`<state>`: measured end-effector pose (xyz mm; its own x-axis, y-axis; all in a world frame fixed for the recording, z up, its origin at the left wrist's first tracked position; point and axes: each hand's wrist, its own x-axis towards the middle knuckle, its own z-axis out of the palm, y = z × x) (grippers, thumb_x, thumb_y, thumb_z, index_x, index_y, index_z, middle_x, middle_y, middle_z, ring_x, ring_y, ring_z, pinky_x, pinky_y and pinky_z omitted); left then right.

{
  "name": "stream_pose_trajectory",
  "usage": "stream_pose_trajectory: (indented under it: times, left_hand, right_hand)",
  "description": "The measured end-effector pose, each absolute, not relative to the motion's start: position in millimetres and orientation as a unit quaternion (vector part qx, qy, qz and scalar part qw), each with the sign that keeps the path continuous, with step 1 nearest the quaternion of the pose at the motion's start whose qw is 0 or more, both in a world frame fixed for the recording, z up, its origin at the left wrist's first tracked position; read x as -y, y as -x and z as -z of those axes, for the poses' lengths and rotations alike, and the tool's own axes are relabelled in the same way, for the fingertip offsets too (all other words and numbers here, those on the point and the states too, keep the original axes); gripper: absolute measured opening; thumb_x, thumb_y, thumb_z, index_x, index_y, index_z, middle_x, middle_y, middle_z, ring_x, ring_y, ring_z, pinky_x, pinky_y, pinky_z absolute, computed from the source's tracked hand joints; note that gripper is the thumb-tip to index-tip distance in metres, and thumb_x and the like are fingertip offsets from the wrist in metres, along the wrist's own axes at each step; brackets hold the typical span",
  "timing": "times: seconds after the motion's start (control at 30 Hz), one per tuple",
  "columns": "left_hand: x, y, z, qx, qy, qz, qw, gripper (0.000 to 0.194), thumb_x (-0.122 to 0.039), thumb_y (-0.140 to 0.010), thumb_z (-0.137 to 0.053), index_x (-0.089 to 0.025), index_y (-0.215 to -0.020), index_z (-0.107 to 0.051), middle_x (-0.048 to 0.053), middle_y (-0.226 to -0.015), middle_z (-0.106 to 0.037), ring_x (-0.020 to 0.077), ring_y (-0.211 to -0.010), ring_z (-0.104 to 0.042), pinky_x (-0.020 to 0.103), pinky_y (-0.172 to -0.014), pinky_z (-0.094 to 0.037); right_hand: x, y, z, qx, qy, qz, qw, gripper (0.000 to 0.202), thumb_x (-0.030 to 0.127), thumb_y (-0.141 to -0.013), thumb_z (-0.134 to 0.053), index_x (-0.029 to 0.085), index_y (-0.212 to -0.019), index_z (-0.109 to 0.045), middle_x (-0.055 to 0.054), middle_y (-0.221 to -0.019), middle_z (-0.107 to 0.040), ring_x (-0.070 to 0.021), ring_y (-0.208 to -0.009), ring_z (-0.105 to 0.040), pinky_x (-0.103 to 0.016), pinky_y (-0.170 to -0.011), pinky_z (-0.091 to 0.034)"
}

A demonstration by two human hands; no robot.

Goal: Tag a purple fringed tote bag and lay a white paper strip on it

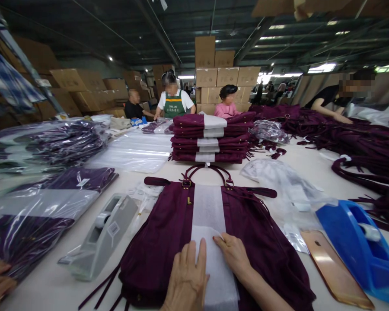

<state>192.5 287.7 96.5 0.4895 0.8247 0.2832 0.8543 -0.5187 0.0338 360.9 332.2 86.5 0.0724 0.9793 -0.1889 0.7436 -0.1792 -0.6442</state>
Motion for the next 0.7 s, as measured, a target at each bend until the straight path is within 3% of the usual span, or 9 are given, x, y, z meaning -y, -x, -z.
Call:
stream_pose_trajectory:
  times: [0.13,0.33,0.43,0.53,0.63,0.7]
  left_hand:
    - [-300.0,-209.3,-80.2,0.387,0.892,0.185,0.146,0.041,-0.032,-0.084,-0.043,-0.008,-0.116,-0.047,0.015,-0.119,-0.055,0.0245,-0.111,-0.049,0.033,-0.087,-0.047]
    - [-308.0,-217.1,-69.1,0.399,0.885,0.183,0.158,0.046,-0.043,-0.084,-0.039,-0.01,-0.116,-0.048,0.01,-0.116,-0.059,0.0239,-0.11,-0.051,0.035,-0.087,-0.047]
    - [-307.5,-215.8,-70.8,0.397,0.89,0.15,0.168,0.046,-0.04,-0.082,-0.044,-0.009,-0.116,-0.048,0.011,-0.117,-0.058,0.0253,-0.109,-0.052,0.037,-0.087,-0.047]
    - [-306.8,-214.4,-71.9,0.389,0.891,0.143,0.184,0.046,-0.038,-0.08,-0.046,-0.01,-0.116,-0.049,0.011,-0.119,-0.057,0.0251,-0.11,-0.051,0.036,-0.088,-0.046]
    - [-307.6,-212.1,-68.8,0.373,0.885,0.183,0.211,0.043,-0.036,-0.08,-0.045,-0.012,-0.115,-0.051,0.01,-0.117,-0.058,0.0231,-0.111,-0.05,0.034,-0.089,-0.042]
    - [-311.3,-210.0,-62.5,0.358,0.881,0.219,0.22,0.042,-0.036,-0.079,-0.044,-0.011,-0.113,-0.053,0.01,-0.115,-0.059,0.0232,-0.109,-0.05,0.034,-0.09,-0.038]
  right_hand:
    - [-334.0,-362.2,-84.6,0.613,0.703,-0.305,0.192,0.035,0.038,-0.086,-0.038,0.018,-0.06,-0.051,-0.001,-0.059,-0.058,-0.0128,-0.055,-0.049,-0.023,-0.052,-0.025]
    - [-339.9,-354.0,-90.8,0.597,0.731,-0.295,0.15,0.025,0.031,-0.084,-0.045,0.017,-0.067,-0.055,-0.007,-0.072,-0.066,-0.0163,-0.065,-0.059,-0.024,-0.057,-0.032]
    - [-334.6,-355.8,-102.3,0.595,0.74,-0.277,0.146,0.02,0.033,-0.081,-0.05,0.014,-0.085,-0.055,-0.009,-0.073,-0.065,-0.0191,-0.067,-0.06,-0.025,-0.057,-0.035]
    - [-318.0,-394.7,-124.4,0.601,0.719,-0.223,0.269,0.035,0.04,-0.081,-0.05,0.015,-0.105,-0.049,-0.004,-0.071,-0.063,-0.017,-0.063,-0.059,-0.026,-0.059,-0.04]
    - [-295.5,-476.2,-152.1,0.536,0.733,-0.03,0.417,0.038,0.05,-0.079,-0.045,0.018,-0.098,-0.053,-0.007,-0.084,-0.062,-0.0195,-0.077,-0.057,-0.032,-0.072,-0.043]
    - [-279.0,-538.5,-167.9,0.448,0.793,0.065,0.409,0.042,0.053,-0.074,-0.042,0.017,-0.091,-0.056,-0.011,-0.091,-0.06,-0.0242,-0.085,-0.055,-0.038,-0.077,-0.041]
